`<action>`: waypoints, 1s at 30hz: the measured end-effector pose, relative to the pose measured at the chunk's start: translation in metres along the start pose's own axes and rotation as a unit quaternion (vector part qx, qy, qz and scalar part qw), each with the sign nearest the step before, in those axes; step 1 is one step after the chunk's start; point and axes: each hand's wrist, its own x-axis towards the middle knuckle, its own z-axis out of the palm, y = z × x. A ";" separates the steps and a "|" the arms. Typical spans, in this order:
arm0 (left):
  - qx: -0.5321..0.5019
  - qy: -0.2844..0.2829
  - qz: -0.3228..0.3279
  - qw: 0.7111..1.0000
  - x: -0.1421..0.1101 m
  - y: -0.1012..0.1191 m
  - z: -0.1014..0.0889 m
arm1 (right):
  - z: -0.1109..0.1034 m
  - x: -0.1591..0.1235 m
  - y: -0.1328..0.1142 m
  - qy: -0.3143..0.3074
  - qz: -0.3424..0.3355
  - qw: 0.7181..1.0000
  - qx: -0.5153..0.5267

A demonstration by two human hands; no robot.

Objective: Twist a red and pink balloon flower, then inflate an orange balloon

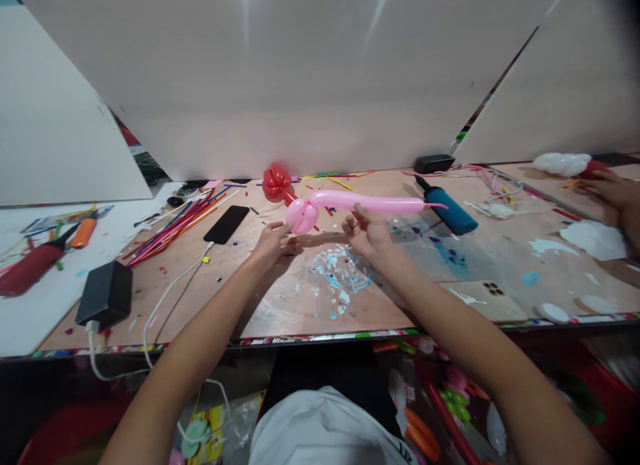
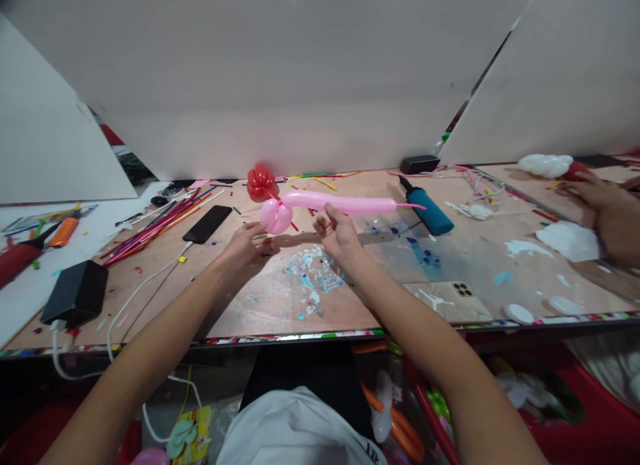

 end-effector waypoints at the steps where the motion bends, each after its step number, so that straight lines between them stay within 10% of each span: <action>1: -0.009 -0.036 -0.040 0.999 -0.001 -0.001 0.002 | 0.000 0.000 0.000 -0.005 0.007 1.000 0.012; 6: -0.048 -0.092 -0.152 0.983 -0.009 0.000 0.010 | 0.002 -0.004 0.000 -0.041 0.035 0.996 0.064; 15: -0.135 -0.090 -0.043 0.986 -0.024 -0.006 0.018 | 0.008 -0.024 0.020 -0.185 0.094 0.975 -0.085; 30: -0.142 -0.055 -0.004 0.988 -0.032 -0.006 0.035 | 0.005 -0.024 0.038 -0.106 -0.002 0.988 -0.113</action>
